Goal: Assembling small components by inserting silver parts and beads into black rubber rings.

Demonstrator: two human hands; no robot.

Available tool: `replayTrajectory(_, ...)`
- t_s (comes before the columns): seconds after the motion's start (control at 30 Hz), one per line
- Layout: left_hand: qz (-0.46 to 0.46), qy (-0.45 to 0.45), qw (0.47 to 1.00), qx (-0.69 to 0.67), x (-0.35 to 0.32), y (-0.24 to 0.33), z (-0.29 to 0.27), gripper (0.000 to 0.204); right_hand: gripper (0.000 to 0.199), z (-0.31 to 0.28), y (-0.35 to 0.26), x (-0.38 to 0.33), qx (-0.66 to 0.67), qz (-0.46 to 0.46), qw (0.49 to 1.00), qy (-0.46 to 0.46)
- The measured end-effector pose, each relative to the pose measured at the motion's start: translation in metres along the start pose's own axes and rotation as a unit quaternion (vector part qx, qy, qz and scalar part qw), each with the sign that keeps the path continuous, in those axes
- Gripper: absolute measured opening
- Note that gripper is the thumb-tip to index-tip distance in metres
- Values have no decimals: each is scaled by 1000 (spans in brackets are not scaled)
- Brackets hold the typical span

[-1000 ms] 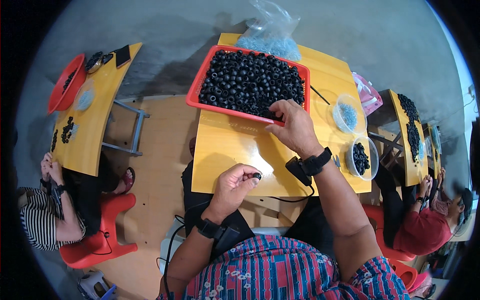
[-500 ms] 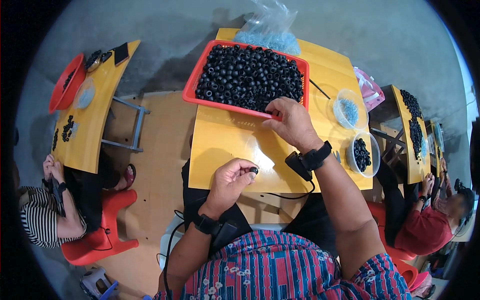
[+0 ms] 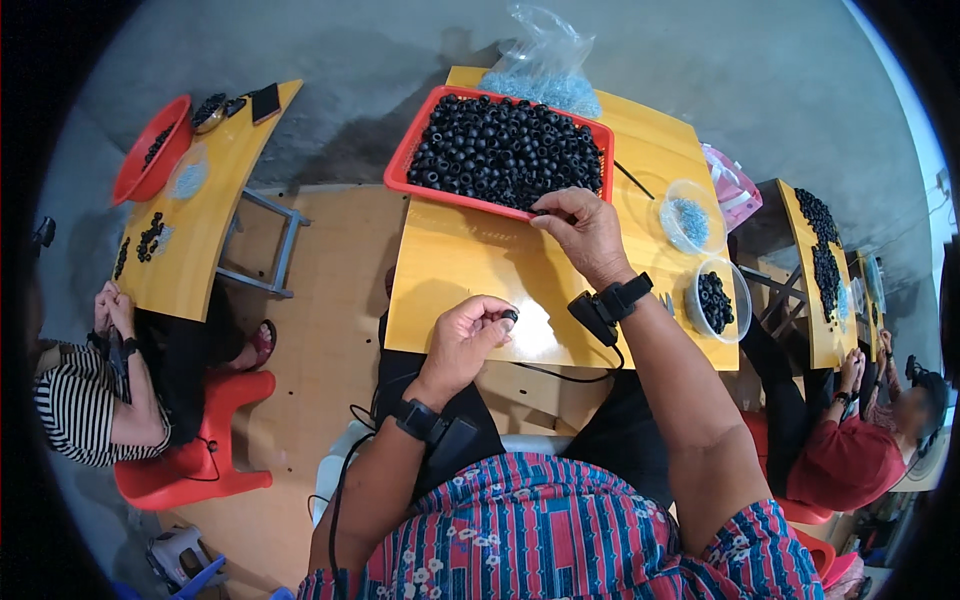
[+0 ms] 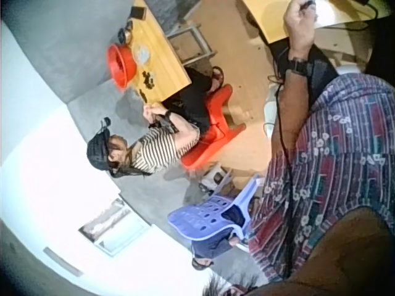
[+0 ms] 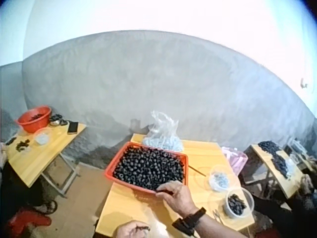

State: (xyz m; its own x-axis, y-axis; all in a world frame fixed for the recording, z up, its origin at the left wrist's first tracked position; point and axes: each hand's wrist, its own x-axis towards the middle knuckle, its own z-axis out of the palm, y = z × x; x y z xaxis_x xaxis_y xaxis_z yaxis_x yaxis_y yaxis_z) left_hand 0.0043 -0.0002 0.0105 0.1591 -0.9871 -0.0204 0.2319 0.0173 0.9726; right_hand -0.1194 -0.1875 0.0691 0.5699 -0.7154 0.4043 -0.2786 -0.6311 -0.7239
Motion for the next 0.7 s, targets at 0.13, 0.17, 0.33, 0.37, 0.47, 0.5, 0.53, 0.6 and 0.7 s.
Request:
replayTrajectory(0.13, 10, 18, 999, -34, -19, 4, 5, 16, 13, -7, -37, -29, 122, 14, 992, 33)
replayTrajectory(0.17, 8, 17, 998, -56, -27, 11, 11, 16, 15, -11, -42, -39, 137, 14, 990, 23)
replayTrajectory(0.33, -11, 20, 989, -144, -78, 29, 30, 17, 17, -23, -96, -107, 321, 155, 933, -40)
replayTrajectory(0.37, -9, 16, 989, -147, -87, 30, 34, 17, 20, -24, -99, -121, 352, 168, 919, -55)
replayTrajectory(0.47, -18, 12, 986, -165, -107, 33, 44, 17, 20, -30, -111, -152, 343, 193, 916, -73)
replayTrajectory(0.5, -25, 10, 985, -169, -112, 35, 47, 18, 21, -33, -112, -161, 326, 198, 921, -81)
replayTrajectory(0.53, -14, 4, 984, -180, -116, 36, 49, 18, 21, -34, -113, -169, 325, 191, 922, -84)
replayTrajectory(0.6, 8, -9, 979, -205, -119, 37, 52, 18, 21, -35, -114, -182, 320, 179, 926, -90)
replayTrajectory(0.7, 23, -22, 979, -203, -121, 37, 57, 18, 20, -36, -119, -195, 319, 145, 934, -70)
